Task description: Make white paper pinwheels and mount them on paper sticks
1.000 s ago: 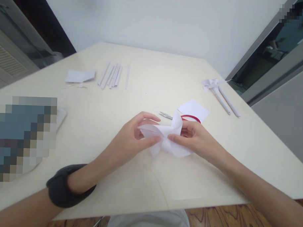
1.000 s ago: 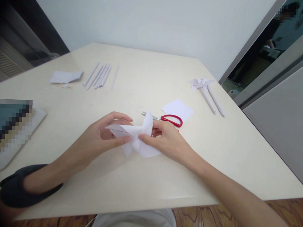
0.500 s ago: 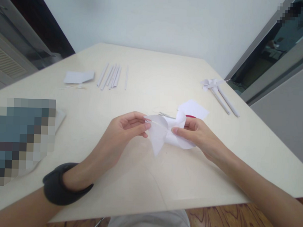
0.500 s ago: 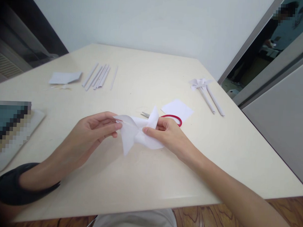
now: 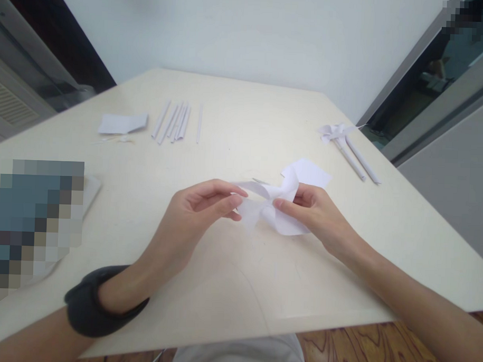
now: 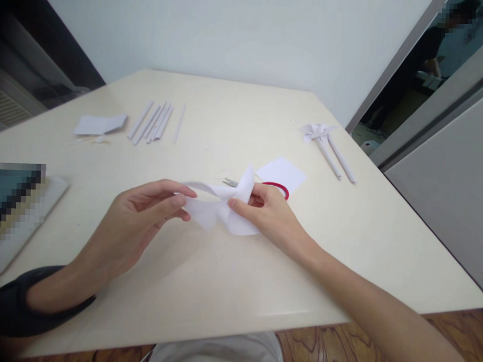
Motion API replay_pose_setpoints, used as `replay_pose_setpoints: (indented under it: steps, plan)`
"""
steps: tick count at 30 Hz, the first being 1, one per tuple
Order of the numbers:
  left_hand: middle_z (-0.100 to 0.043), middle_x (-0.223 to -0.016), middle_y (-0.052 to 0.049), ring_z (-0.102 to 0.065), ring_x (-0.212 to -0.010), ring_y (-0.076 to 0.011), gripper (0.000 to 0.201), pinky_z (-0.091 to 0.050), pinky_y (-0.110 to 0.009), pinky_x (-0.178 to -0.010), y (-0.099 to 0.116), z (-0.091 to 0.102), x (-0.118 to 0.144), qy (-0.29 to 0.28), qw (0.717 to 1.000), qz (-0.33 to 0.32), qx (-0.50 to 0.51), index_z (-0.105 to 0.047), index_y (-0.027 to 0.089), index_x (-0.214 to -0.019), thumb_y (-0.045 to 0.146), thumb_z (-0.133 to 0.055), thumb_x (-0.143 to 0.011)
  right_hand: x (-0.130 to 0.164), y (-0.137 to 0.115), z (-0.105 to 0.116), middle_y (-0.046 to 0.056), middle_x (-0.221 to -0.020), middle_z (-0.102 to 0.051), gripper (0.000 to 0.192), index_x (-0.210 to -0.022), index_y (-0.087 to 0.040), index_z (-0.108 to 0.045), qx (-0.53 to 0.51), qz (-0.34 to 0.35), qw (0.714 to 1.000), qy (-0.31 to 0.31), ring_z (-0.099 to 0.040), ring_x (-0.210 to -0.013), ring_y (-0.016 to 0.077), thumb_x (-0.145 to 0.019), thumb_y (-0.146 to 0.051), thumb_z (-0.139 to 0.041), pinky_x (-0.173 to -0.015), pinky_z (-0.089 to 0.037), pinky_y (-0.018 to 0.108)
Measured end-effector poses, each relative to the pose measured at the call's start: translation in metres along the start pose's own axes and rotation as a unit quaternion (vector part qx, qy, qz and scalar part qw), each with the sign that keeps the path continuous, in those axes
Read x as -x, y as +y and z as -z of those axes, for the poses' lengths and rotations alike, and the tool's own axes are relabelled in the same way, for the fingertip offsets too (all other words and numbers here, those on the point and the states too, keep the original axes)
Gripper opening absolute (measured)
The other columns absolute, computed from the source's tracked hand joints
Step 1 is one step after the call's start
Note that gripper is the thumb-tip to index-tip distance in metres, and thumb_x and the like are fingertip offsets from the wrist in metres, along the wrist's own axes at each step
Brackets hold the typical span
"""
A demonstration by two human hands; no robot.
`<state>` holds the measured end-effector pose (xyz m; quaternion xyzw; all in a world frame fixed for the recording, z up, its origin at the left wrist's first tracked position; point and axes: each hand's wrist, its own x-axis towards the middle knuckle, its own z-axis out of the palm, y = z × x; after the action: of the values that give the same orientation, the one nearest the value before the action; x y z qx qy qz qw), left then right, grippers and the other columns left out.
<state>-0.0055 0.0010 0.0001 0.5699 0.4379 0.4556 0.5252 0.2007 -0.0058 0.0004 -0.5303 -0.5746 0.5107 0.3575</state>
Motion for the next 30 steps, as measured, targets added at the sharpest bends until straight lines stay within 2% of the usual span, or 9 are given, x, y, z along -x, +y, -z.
replay_pose_setpoints:
  steps: [5, 10, 13, 19, 23, 27, 30]
  plan:
    - [-0.06, -0.083, 0.001, -0.059, -0.081, -0.0124, 0.009, -0.049, -0.02, -0.071, 0.0024, -0.002, 0.0043, -0.079, 0.996, -0.02, -0.023, -0.061, 0.02, -0.08, 0.02, -0.068, -0.076, -0.0006, 0.0021, 0.0009, 0.004, -0.08, -0.061, 0.032, -0.087, -0.015, -0.062, 0.016, 0.009, 1.0, 0.014, -0.053, -0.066, 0.0125, -0.078, -0.046, -0.06, -0.053, -0.035, 0.023]
    - [-0.059, -0.091, -0.002, -0.056, -0.095, -0.0159, 0.011, -0.047, -0.028, -0.089, 0.0017, -0.0038, 0.0027, -0.19, 0.98, -0.056, -0.003, -0.062, 0.019, -0.084, 0.016, -0.068, -0.075, 0.0002, 0.0023, -0.0017, 0.005, -0.086, -0.064, 0.03, -0.091, -0.016, -0.063, 0.038, 0.026, 0.999, 0.007, -0.057, -0.071, 0.0157, -0.079, -0.043, -0.059, -0.058, -0.04, 0.026]
    - [-0.059, -0.095, -0.003, -0.055, -0.097, -0.0176, 0.019, -0.047, -0.03, -0.088, -0.0002, -0.0039, 0.0012, -0.224, 0.973, -0.058, -0.006, -0.063, 0.02, -0.086, 0.015, -0.072, -0.071, 0.0018, 0.0009, -0.0031, 0.005, -0.084, -0.064, 0.028, -0.089, -0.016, -0.062, 0.043, 0.03, 0.999, 0.001, -0.058, -0.074, 0.017, -0.08, -0.042, -0.058, -0.059, -0.041, 0.027]
    - [-0.059, -0.086, -0.001, -0.055, -0.083, -0.0154, 0.02, -0.044, -0.028, -0.081, -0.0015, -0.0038, 0.0033, -0.175, 0.973, -0.09, -0.123, -0.065, 0.027, -0.096, 0.021, -0.066, -0.077, 0.003, -0.0004, -0.0042, 0.005, -0.085, -0.064, 0.026, -0.089, -0.016, -0.062, 0.063, 0.034, 0.997, -0.009, -0.059, -0.074, 0.0169, -0.081, -0.041, -0.057, -0.061, -0.042, 0.027]
    - [-0.056, -0.075, 0.002, -0.051, -0.071, -0.0139, 0.009, -0.042, -0.028, -0.076, -0.0007, -0.0017, 0.0035, -0.15, 0.96, -0.102, -0.212, -0.069, 0.028, -0.085, 0.029, -0.066, -0.076, 0.0032, 0.0002, -0.0049, 0.005, -0.088, -0.065, 0.026, -0.09, -0.017, -0.061, 0.044, 0.028, 0.998, -0.021, -0.06, -0.077, 0.0178, -0.081, -0.041, -0.057, -0.062, -0.044, 0.028]
    - [-0.059, -0.077, 0.0, -0.051, -0.07, -0.0147, 0.011, -0.041, -0.026, -0.064, -0.0012, 0.0011, 0.0001, -0.125, 0.976, -0.043, -0.171, -0.065, 0.024, -0.077, 0.034, -0.066, -0.077, 0.0036, -0.0002, -0.0065, 0.005, -0.09, -0.064, 0.026, -0.089, -0.016, -0.06, 0.014, 0.029, 0.999, -0.028, -0.06, -0.079, 0.0177, -0.079, -0.04, -0.059, -0.064, -0.044, 0.028]
    - [-0.06, -0.083, -0.001, -0.055, -0.076, -0.0154, 0.011, -0.043, -0.025, -0.066, -0.002, 0.0008, -0.0014, -0.121, 0.985, -0.031, -0.117, -0.063, 0.021, -0.073, 0.031, -0.067, -0.076, 0.0043, -0.0004, -0.0087, 0.006, -0.092, -0.064, 0.026, -0.091, -0.016, -0.06, 0.005, 0.031, 0.999, -0.029, -0.06, -0.08, 0.0178, -0.079, -0.039, -0.059, -0.065, -0.045, 0.028]
